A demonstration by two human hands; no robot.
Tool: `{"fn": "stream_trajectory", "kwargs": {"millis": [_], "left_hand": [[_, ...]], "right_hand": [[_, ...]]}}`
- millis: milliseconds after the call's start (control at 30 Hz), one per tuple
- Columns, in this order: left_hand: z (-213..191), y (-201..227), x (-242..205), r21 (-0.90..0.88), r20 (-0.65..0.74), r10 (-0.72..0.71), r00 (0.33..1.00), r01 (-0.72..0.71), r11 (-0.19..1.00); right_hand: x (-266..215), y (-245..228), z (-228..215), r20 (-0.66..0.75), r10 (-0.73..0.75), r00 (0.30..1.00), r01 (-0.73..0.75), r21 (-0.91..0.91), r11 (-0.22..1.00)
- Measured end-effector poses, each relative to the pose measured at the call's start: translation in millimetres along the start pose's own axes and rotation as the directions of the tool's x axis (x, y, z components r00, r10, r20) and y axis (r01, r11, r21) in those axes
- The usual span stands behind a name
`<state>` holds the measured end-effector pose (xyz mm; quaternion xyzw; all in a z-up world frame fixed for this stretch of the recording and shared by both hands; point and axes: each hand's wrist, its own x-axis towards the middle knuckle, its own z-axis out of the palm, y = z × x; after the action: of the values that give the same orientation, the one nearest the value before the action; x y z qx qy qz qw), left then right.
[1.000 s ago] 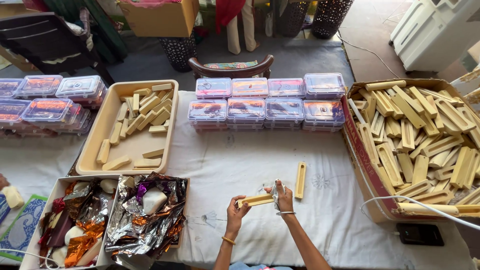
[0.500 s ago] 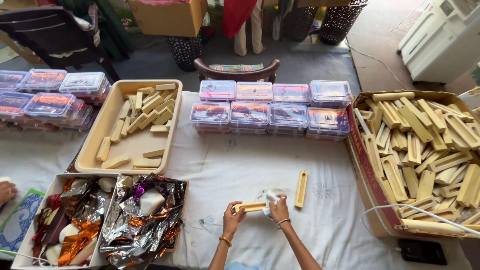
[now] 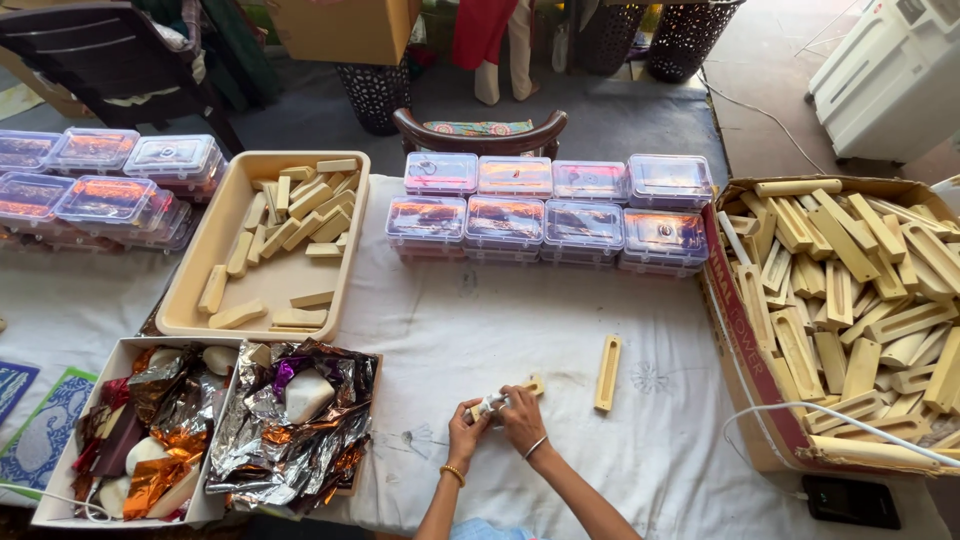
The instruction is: The person wipes small wooden pieces with a white cloth on a table. They pick up pieces from a tray, wipe them, and place them back down. The workspace includes plastic containers and a large box of wooden pieces.
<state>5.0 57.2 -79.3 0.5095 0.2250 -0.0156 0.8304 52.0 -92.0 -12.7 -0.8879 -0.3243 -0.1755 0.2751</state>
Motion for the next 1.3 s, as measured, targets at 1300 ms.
{"fn": "stream_trajectory", "kwargs": {"millis": [1300], "left_hand": [[1.1, -5.0, -2.9, 0.06, 0.014, 0.009, 1.0, -0.01, 0.998]], "right_hand": [[-24.3, 47.6, -40.2, 0.088, 0.203, 0.975, -0.161, -0.348, 0.924]]}}
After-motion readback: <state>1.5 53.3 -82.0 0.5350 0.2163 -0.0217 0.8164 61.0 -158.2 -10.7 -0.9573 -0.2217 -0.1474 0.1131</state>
